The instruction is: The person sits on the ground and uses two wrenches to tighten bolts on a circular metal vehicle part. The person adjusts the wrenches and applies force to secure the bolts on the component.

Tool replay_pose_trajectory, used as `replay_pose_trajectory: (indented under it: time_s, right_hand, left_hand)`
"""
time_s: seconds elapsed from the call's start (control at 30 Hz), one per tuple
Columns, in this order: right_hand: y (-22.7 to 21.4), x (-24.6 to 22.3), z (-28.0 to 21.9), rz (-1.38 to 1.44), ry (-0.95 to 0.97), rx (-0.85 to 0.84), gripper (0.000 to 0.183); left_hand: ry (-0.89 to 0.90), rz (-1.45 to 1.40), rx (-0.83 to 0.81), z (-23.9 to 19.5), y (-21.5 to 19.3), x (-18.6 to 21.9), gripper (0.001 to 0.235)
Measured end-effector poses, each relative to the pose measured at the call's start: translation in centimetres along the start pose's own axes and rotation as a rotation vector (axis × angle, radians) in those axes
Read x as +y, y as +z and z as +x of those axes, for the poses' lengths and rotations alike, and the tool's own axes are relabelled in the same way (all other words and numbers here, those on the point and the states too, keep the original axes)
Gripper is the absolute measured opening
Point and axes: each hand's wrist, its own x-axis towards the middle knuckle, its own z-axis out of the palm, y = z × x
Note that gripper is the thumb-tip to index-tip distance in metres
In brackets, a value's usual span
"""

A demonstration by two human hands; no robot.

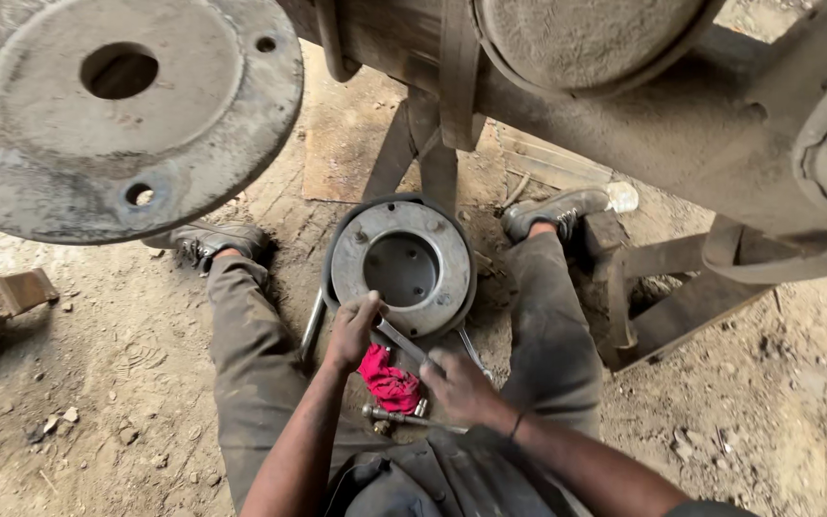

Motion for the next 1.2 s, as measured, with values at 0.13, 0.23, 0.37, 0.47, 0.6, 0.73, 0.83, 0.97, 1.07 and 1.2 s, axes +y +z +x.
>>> replay_pose_trajectory:
  time_s: [0.13,0.23,0.37,0.47,0.6,0.73,0.83,0.97,1.07,1.2]
  right_hand:
    - [-4.7,-0.9,3.8,-0.526,0.036,-0.131,0.04]
    - [-8.8,-1.7,7.8,-0.57,0.147,-0.308,0.044]
    - [-9.2,-0.1,9.3,-0.541,0.014,-0.231,0.045]
    - [-4.5,1.9,4.0,-0.457,-0.187,0.055,0.05]
    - [0.3,2.3,0.5,-0.16,0.289,-0.132,0.039]
    - [4.1,2.8,-1.2,0.152,0.095,-0.018,0.039]
    - [4.3,3.6,-1.0,0.117,-0.028,0.0,0.039]
    - [-0.2,3.4,2.1,-0.167,0.241,-0.199,0.04]
    - [-5.2,2.9,6.0,-0.4,0.294,-0.333,0.04]
    - [-5.3,2.6,6.3,-0.304,0.076,-0.308,0.044]
  left_hand:
    - [0.014,0.076,0.083,-0.5,0.2,-0.2,0.041]
    - [-0.008,0.11,0.124,-0.6,0.6,-0.8,0.048]
    - [0.04,0.064,0.135,-0.5,1.1,-0.4,0.052]
    - [-0.123,0.125,0.123,-0.1,0.9,0.4,0.049]
    - [-0.111,0.211,0.067,0.4,0.1,1.0,0.049]
    - [-0.118,0.112,-0.006,0.7,-0.1,1.2,0.043]
    - [-0.022,0.039,-0.032,0.2,0.1,0.8,0.041]
    - [0.039,0.037,-0.039,-0.4,-0.2,0.2,0.039]
    - [-0.068,0.127,0.143,0.2,0.5,-0.9,0.047]
    - [-0.08,0.138,0.115,0.0,0.1,-1.0,0.048]
